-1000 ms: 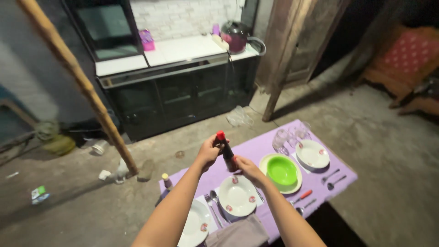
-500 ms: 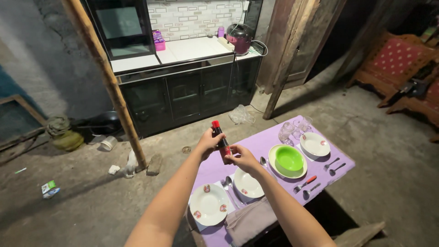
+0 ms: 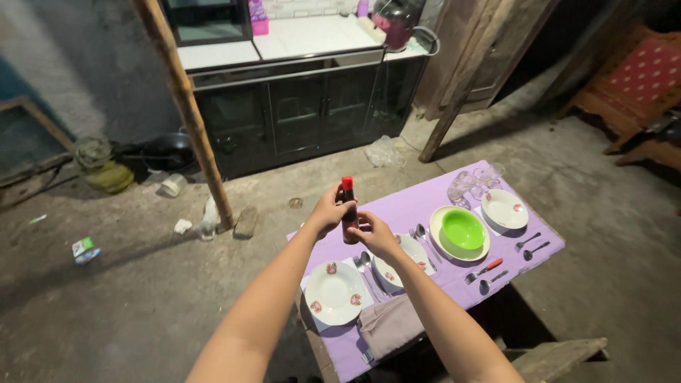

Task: The person sets a dining table by arranging forks, spoons, glasses, plates, and bottles on the tablecloth, then folds a cloth napkin by hand.

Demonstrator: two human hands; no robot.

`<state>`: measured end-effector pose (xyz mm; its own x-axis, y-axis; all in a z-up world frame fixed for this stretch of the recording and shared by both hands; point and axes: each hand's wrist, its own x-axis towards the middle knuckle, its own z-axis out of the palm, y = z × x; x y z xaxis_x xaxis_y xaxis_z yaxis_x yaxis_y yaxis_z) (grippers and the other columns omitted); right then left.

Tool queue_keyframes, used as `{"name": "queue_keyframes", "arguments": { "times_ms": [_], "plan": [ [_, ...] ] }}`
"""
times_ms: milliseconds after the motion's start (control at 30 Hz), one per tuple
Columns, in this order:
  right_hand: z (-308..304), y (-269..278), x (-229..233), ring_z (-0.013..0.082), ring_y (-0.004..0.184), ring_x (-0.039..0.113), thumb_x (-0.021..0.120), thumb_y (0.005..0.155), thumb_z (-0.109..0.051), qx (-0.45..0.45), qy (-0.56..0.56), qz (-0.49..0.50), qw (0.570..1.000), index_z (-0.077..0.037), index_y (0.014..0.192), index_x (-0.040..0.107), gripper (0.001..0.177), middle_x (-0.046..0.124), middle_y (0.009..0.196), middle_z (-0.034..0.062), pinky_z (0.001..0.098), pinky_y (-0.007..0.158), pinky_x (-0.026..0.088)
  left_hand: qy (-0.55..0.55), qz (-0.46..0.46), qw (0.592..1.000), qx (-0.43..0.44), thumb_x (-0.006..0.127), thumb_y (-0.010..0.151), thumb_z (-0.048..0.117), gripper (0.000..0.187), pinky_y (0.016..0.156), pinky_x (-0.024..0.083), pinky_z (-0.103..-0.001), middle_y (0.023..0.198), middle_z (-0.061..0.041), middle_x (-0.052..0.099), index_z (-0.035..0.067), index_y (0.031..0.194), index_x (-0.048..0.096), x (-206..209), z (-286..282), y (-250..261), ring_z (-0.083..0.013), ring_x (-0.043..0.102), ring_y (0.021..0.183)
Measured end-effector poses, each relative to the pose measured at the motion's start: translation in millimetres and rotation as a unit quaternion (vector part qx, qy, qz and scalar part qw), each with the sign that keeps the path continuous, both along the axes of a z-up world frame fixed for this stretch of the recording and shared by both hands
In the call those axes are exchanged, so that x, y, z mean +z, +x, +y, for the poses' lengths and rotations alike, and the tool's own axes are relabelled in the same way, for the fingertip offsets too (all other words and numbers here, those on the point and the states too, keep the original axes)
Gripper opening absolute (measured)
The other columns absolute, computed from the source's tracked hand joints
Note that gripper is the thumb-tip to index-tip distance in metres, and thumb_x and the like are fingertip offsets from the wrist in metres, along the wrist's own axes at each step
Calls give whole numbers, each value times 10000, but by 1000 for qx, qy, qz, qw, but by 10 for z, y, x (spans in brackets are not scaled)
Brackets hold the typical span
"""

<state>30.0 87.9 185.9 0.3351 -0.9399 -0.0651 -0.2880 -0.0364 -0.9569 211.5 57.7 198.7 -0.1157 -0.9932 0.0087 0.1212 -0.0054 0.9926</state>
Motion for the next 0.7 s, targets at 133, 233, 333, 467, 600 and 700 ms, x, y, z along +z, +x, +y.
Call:
{"name": "queue_keyframes", "arguments": {
  "times_ms": [133,233,333,467,600,700],
  "plan": [
    [-129,121,-202,194,964,727,804,808,-106,3,-28,20,999,-48,1284,612,516,727,1087,91,327,803,600,31,-2,999,11,690,870,20,530,858,593,-342,1115,-65,707,94,1377,556,-111,26,15,-163,686,1003],
    [-285,172,-352,198,932,737,800,802,-69,20,-63,28,997,-27,1236,643,463,754,1044,106,321,811,601,38,-34,998,30,718,865,25,513,868,586,-328,1114,-60,714,94,1357,591,-206,-20,38,-158,689,1009],
    [-452,192,-583,197,944,734,753,822,-14,51,-57,13,997,-21,1219,645,412,751,1048,115,319,830,602,4,-70,995,73,728,861,33,494,891,563,-306,1145,-43,714,82,1337,607,-452,-97,104,-134,686,1049],
    [-758,163,-999,192,977,740,732,831,22,66,9,33,997,-26,1220,619,408,740,1065,107,323,842,606,-32,-54,971,232,669,978,93,288,894,576,-292,1086,-69,740,34,1260,668,-956,-142,297,-145,709,999],
    [-1018,139,-1509,178,1047,734,740,819,42,87,0,47,995,-10,1178,638,377,753,1049,107,324,869,612,40,-106,918,380,642,972,91,251,831,574,-293,1033,-74,727,40,1217,666,-1654,24,619,-158,718,914],
    [-1113,206,-1828,185,1028,730,732,820,55,77,79,25,994,-30,1202,635,403,750,1059,85,319,891,591,71,-146,903,397,661,923,56,300,832,575,-289,1060,-79,726,37,1222,652,-2290,194,710,-160,710,924]
  ]
}}
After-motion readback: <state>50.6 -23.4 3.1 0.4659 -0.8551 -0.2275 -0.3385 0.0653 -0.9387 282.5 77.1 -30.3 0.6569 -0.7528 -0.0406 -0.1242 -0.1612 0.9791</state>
